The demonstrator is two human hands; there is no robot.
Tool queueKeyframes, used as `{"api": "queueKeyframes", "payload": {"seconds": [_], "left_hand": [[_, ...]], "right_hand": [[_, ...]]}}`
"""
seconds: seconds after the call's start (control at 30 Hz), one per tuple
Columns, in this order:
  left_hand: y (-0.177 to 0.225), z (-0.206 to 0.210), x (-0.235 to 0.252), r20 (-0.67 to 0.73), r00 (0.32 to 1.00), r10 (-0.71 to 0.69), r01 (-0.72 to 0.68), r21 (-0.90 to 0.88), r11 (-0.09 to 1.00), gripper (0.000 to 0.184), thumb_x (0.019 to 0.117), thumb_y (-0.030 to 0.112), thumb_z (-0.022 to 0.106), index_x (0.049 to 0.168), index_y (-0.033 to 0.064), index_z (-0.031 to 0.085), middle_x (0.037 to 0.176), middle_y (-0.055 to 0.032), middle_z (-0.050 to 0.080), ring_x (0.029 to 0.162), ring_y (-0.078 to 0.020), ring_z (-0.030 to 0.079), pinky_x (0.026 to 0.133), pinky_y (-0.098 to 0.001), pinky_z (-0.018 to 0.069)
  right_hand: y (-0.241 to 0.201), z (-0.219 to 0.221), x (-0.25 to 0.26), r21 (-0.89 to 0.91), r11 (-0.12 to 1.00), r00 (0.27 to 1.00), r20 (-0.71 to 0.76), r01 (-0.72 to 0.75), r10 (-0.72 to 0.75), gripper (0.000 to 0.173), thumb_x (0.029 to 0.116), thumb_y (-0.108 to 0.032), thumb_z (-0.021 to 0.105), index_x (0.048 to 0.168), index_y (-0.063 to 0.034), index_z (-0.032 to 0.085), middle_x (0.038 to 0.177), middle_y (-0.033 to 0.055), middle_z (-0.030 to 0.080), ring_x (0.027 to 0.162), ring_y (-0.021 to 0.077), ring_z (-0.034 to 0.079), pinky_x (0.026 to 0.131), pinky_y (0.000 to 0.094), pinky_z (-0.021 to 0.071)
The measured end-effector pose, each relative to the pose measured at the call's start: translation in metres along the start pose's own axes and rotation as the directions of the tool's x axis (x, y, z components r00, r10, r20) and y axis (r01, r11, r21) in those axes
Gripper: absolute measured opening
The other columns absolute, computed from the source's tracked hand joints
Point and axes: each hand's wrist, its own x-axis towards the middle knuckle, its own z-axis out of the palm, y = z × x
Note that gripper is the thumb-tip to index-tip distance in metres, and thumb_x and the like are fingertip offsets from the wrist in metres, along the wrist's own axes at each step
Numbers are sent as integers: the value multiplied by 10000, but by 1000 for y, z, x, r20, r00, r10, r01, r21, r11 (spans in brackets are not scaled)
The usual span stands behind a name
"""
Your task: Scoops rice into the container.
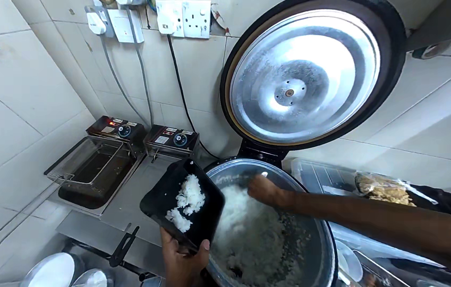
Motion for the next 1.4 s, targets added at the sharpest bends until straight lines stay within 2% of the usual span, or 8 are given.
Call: {"api": "queueKeyframes", "payload": {"seconds": [0.13,0.37,0.67,0.87,1.0,1.2,1.3,1.4], "left_hand": [[-18,8,-13,-75,997,28,-28,-2,1000,1095,632,128,917,1444,-47,204,1272,31,606,1114,28,635,930,-203,577],[-32,8,-17,-103,992,71,-62,88,994,1129,643,274,930,1431,-128,228,1260,-28,599,1118,54,611,950,-170,545],[-43,4,-20,-58,993,107,-103,67,992,1095,669,331,936,1461,-22,266,1282,40,608,1154,39,606,974,-195,548],[-43,6,-19,-70,993,94,-86,107,990,1150,661,300,921,1446,-139,203,1253,-32,615,1123,45,617,952,-188,552],[-40,9,-15,-64,993,94,-85,122,989,1106,632,241,910,1416,-129,224,1211,-34,616,1055,38,643,886,-180,575],[-40,-5,-8,-127,983,134,-132,20,991,1085,712,365,913,1458,-60,249,1279,34,616,1121,11,634,948,-233,572],[-31,-25,1,-176,982,61,-78,-87,993,1040,752,396,901,1503,63,263,1286,24,635,1100,-106,680,917,-377,620],[-5,-35,11,-108,986,-124,87,-292,952,1043,721,173,922,1521,134,253,1295,-119,624,1031,-347,724,770,-622,638]], "right_hand": [[12,21,44,1,993,993,-1,121,-121,262,1023,-8,474,1102,86,705,1173,256,681,1161,442,618,1017,588,460],[9,5,63,230,973,986,157,15,-52,294,974,-188,642,1094,72,708,1204,245,667,1206,420,595,1042,586,445],[8,43,23,491,863,922,378,-121,-86,266,973,-237,659,938,25,691,795,164,656,687,292,642,681,503,532],[-24,80,-5,171,870,799,346,462,-492,222,953,-189,692,1159,-120,742,1088,174,710,1048,408,651,898,633,475],[-50,91,-12,476,744,808,111,468,-579,306,1003,-170,645,1301,-132,701,1172,195,713,1093,410,668,923,643,494],[-70,63,-14,676,406,766,-390,615,-511,243,1030,-125,595,1179,23,718,989,216,732,904,334,713,862,545,550],[-42,23,-57,776,246,804,-502,581,-319,262,1059,-180,561,1159,10,710,965,130,724,845,173,686,814,378,574],[-10,-21,-118,810,206,834,-545,549,-81,252,1066,-249,559,1159,-82,724,942,24,721,822,79,667,768,278,568]]}}
